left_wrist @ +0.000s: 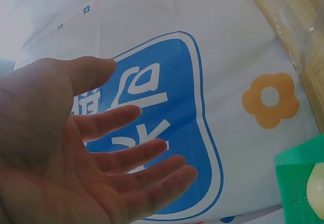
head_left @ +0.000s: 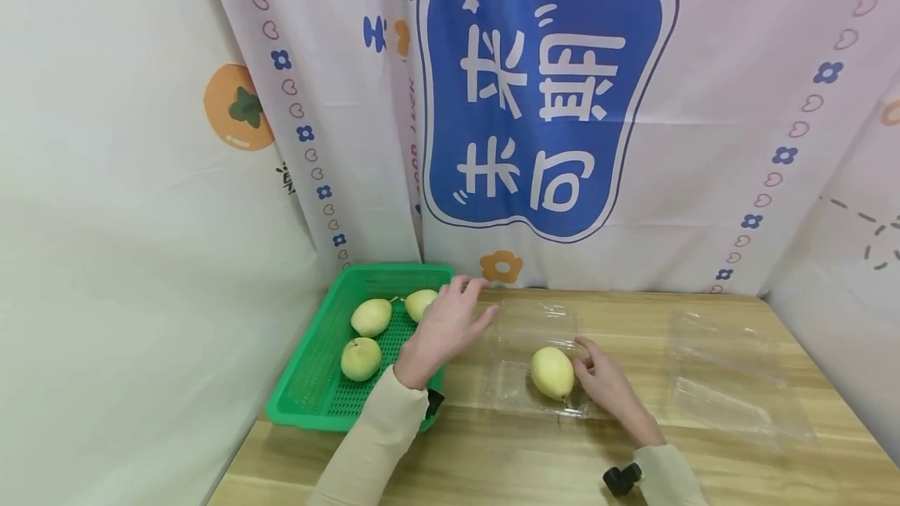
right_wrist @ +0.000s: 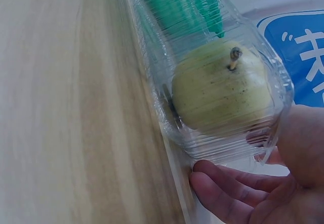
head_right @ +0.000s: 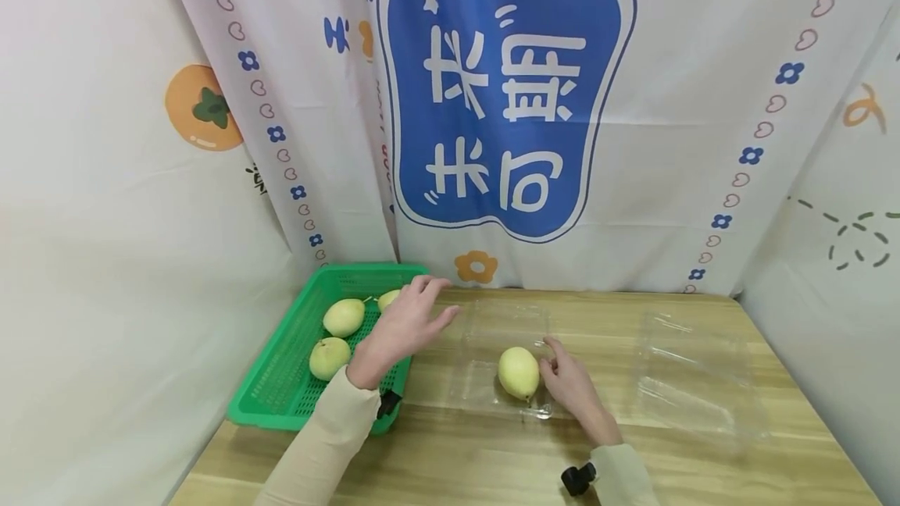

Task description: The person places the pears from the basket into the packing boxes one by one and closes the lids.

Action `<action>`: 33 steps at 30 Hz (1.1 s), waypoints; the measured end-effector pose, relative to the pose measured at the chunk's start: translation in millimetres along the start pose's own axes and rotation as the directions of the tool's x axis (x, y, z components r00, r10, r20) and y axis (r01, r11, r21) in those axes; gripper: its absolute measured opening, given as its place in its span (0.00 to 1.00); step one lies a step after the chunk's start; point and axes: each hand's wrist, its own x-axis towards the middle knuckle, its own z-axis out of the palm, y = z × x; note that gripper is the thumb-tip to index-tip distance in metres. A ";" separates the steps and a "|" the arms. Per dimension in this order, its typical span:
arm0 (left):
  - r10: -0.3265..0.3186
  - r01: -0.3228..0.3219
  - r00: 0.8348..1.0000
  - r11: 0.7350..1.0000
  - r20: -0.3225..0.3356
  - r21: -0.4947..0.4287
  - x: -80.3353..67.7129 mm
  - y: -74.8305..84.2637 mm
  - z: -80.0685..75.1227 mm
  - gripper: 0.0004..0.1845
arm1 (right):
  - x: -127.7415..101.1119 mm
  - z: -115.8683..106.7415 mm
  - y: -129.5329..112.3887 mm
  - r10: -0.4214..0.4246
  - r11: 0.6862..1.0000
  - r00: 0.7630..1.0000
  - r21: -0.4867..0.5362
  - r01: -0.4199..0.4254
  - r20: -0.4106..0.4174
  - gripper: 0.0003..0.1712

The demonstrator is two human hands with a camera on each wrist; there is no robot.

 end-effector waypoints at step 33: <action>-0.162 0.159 0.983 0.986 0.089 0.044 -1.3 -69.6 -3.9 0.29 | -1.8 -0.4 -1.1 0.014 1.000 1.000 -0.012 -0.015 -0.003 0.29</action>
